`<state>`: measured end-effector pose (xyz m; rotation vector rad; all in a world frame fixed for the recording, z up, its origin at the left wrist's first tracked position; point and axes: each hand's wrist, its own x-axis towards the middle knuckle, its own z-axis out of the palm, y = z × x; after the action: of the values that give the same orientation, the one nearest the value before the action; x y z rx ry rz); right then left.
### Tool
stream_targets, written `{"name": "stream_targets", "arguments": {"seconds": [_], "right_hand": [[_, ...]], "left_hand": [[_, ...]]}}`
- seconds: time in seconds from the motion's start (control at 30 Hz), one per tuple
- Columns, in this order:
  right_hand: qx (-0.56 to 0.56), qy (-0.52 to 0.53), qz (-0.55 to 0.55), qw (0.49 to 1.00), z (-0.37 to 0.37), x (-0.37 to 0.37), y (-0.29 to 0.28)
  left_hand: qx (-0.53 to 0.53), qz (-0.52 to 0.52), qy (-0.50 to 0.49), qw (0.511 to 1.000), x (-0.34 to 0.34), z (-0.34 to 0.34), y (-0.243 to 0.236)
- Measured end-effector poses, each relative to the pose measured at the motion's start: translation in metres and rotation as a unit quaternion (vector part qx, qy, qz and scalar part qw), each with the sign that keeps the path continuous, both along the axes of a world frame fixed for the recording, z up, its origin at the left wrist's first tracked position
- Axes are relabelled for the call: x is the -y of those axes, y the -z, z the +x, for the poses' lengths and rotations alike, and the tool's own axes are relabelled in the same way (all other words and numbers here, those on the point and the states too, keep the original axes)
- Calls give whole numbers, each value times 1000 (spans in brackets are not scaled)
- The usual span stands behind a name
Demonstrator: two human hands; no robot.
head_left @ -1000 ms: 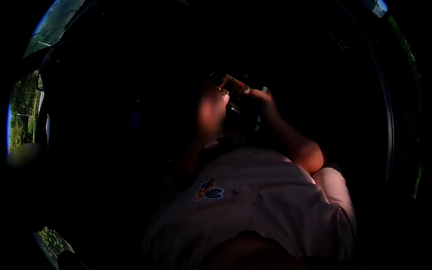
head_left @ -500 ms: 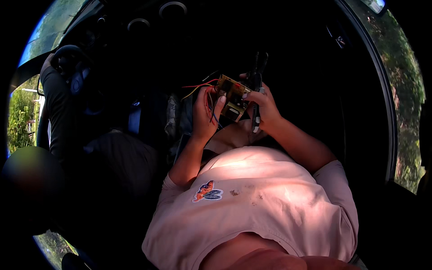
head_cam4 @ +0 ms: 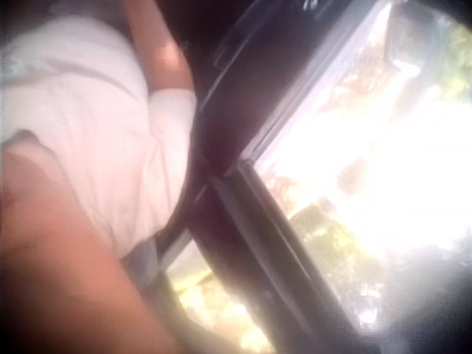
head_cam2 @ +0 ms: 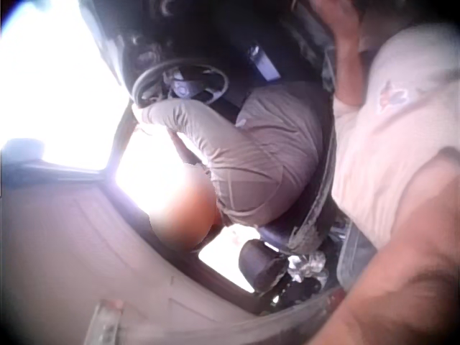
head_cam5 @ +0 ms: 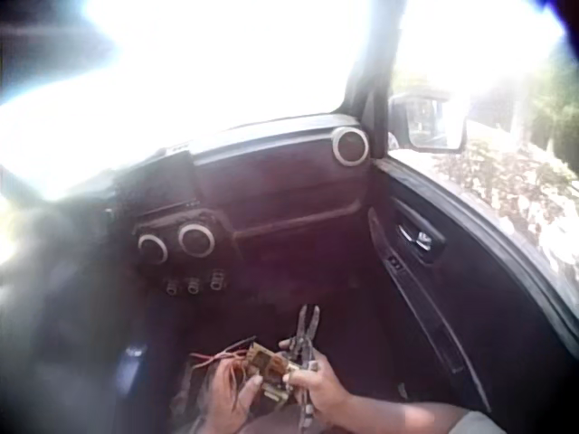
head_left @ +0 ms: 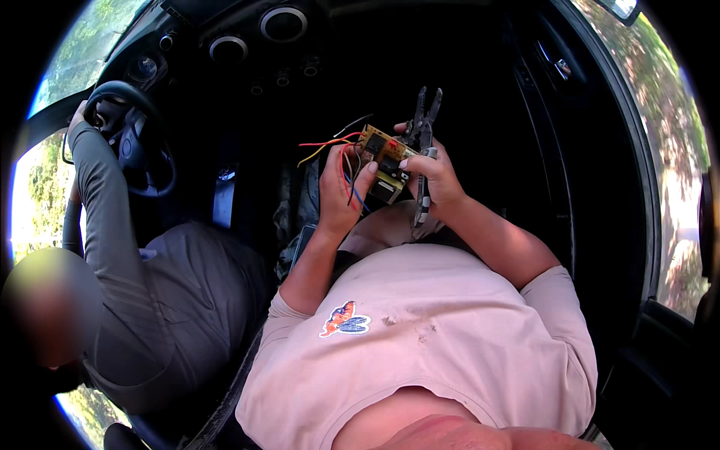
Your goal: The person sits in the passenger seat of a moving car and uses pliers to strip and twist wires attached to a small electronic circuit board. They manipulate the wires and components while the vehicle is in motion, occasionally adjusting their grip on the board and tools.
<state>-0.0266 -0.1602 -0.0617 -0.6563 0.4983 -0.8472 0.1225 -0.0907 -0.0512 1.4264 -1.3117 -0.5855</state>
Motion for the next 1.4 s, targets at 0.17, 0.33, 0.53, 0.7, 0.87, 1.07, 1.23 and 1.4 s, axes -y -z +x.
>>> {"name": "stream_targets", "arguments": {"seconds": [0.17,0.33,0.53,0.7,0.87,1.07,1.23,1.4], "right_hand": [[2,2,-1,1000,-1,3,-1],[93,-6,21,995,1,3,3],[167,-53,25,984,5,3,1],[126,-45,26,991,2,3,-6],[110,-47,6,993,3,7,6],[74,-54,-24,995,-1,7,6],[55,-49,-53,996,-3,6,3],[59,-43,-61,995,-3,6,2]], "left_hand": [[-14,25,0,1000,3,-2,-5],[-88,4,-2,996,6,9,9],[-176,-36,-2,984,2,21,9],[-137,-27,-1,990,-1,21,6],[-162,-38,3,986,3,17,9],[-173,-42,2,984,1,13,7],[-170,-64,-11,983,1,9,6],[-200,-65,1,978,1,5,2]]}}
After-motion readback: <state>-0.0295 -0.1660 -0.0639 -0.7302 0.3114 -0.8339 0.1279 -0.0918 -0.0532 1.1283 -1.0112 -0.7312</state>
